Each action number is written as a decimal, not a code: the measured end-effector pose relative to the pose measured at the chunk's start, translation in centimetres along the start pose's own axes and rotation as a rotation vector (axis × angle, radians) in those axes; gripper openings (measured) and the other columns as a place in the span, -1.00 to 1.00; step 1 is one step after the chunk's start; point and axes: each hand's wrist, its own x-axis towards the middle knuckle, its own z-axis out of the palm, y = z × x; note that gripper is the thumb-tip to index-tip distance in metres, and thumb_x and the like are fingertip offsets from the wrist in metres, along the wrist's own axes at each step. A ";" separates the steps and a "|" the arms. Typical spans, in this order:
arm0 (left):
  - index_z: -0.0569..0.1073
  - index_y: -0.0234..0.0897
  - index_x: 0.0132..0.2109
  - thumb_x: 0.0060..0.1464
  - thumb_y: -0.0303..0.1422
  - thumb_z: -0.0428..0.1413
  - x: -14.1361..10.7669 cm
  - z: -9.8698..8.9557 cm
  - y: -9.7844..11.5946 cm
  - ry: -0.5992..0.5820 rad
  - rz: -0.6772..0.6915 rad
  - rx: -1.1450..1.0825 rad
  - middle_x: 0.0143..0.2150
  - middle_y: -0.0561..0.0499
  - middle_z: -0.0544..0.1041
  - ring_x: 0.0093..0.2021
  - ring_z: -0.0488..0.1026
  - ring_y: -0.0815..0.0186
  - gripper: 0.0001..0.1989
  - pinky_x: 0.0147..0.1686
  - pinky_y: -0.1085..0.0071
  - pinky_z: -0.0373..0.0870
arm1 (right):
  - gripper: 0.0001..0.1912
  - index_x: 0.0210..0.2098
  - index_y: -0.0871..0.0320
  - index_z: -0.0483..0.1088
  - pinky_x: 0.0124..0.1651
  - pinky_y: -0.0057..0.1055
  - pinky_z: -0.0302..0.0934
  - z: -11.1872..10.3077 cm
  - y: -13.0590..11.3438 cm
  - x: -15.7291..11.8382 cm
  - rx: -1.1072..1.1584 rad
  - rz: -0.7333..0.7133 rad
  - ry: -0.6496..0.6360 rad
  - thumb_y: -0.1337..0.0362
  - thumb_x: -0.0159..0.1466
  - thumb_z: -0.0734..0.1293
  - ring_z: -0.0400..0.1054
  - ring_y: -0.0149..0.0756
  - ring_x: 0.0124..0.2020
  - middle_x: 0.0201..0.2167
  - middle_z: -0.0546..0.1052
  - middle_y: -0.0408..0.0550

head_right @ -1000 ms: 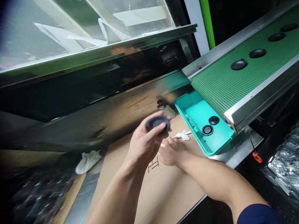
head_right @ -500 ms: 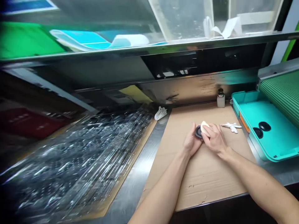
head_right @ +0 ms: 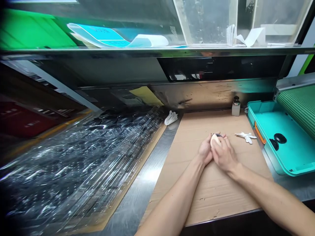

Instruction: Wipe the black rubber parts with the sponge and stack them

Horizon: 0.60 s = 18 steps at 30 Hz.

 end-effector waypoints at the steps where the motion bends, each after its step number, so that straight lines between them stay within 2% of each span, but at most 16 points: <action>1: 0.53 -0.35 -0.10 0.41 -0.19 -0.09 0.0 0.0 0.0 0.006 0.002 -0.007 -0.02 -0.22 0.62 0.06 0.57 0.16 -0.61 0.19 0.20 0.44 | -0.58 0.21 0.17 0.44 0.10 -0.13 0.27 -0.1 -0.1 -0.1 -0.012 -0.015 -0.016 0.22 0.45 0.18 0.29 -0.03 0.03 0.12 0.45 0.19; 4: 0.52 -0.36 -0.13 0.43 -0.24 -0.13 0.0 0.0 0.0 0.044 0.049 -0.011 -0.03 -0.21 0.62 0.07 0.56 0.17 -0.61 0.21 0.21 0.42 | -0.60 0.15 0.21 0.48 0.02 -0.12 0.28 0.0 -0.7 -0.2 -0.092 0.108 0.028 0.23 0.45 0.17 0.30 -0.03 -0.06 0.02 0.49 0.23; 5: 0.52 -0.36 -0.14 0.43 -0.25 -0.14 0.0 -0.1 0.1 0.050 0.045 -0.014 -0.02 -0.21 0.62 0.07 0.56 0.18 -0.60 0.20 0.22 0.43 | -0.59 0.16 0.22 0.48 0.03 -0.12 0.28 0.1 -0.8 -0.3 -0.099 0.101 0.026 0.24 0.46 0.16 0.30 -0.02 -0.06 0.02 0.49 0.24; 7: 0.52 -0.36 -0.14 0.43 -0.23 -0.13 -0.1 -0.1 0.2 0.037 0.011 -0.024 0.00 -0.22 0.61 0.08 0.56 0.18 -0.60 0.19 0.23 0.44 | -0.59 0.20 0.16 0.45 0.06 -0.13 0.27 0.2 -0.7 -0.4 -0.072 -0.005 -0.022 0.23 0.46 0.16 0.30 -0.03 -0.01 0.09 0.47 0.19; 8: 0.52 -0.37 -0.14 0.43 -0.23 -0.14 -0.1 -0.1 0.2 0.037 0.005 -0.023 0.00 -0.22 0.62 0.07 0.56 0.18 -0.60 0.18 0.24 0.45 | -0.59 0.21 0.13 0.44 0.07 -0.14 0.27 0.3 -0.4 -0.4 -0.060 -0.032 -0.041 0.22 0.46 0.16 0.29 -0.03 0.01 0.11 0.46 0.17; 10: 0.52 -0.37 -0.14 0.44 -0.23 -0.14 -0.3 0.0 0.4 0.041 0.017 -0.006 -0.01 -0.23 0.62 0.05 0.57 0.18 -0.59 0.13 0.24 0.48 | -0.61 0.18 0.14 0.46 0.06 -0.13 0.28 0.1 0.9 0.0 -0.075 0.058 -0.025 0.21 0.45 0.18 0.31 -0.01 0.00 0.06 0.49 0.18; 12: 0.52 -0.40 -0.12 0.44 -0.23 -0.15 -0.6 0.0 0.7 0.039 0.024 0.014 0.00 -0.26 0.62 0.06 0.58 0.14 -0.59 0.07 0.23 0.52 | -0.61 0.15 0.20 0.46 0.10 -0.09 0.28 -0.4 2.9 0.5 -0.083 0.185 0.036 0.21 0.42 0.22 0.31 0.02 0.02 0.03 0.49 0.22; 15: 0.52 -0.43 -0.07 0.43 -0.20 -0.15 -0.8 0.1 1.0 0.004 -0.023 0.021 0.05 -0.35 0.59 0.10 0.57 0.06 -0.56 0.01 0.18 0.55 | -0.50 0.21 0.28 0.37 0.17 -0.08 0.25 -1.5 5.2 0.8 0.011 0.233 0.157 0.16 0.35 0.31 0.31 0.03 0.09 0.06 0.46 0.25; 18: 0.53 -0.42 -0.09 0.44 -0.19 -0.17 -0.7 0.0 1.1 0.033 -0.017 0.012 -0.01 -0.32 0.62 0.03 0.59 0.09 -0.53 -0.03 0.20 0.56 | -0.35 0.25 0.24 0.32 0.07 -0.16 0.32 -2.3 5.2 0.6 0.166 0.251 0.170 0.08 0.25 0.41 0.39 -0.05 -0.03 0.03 0.47 0.18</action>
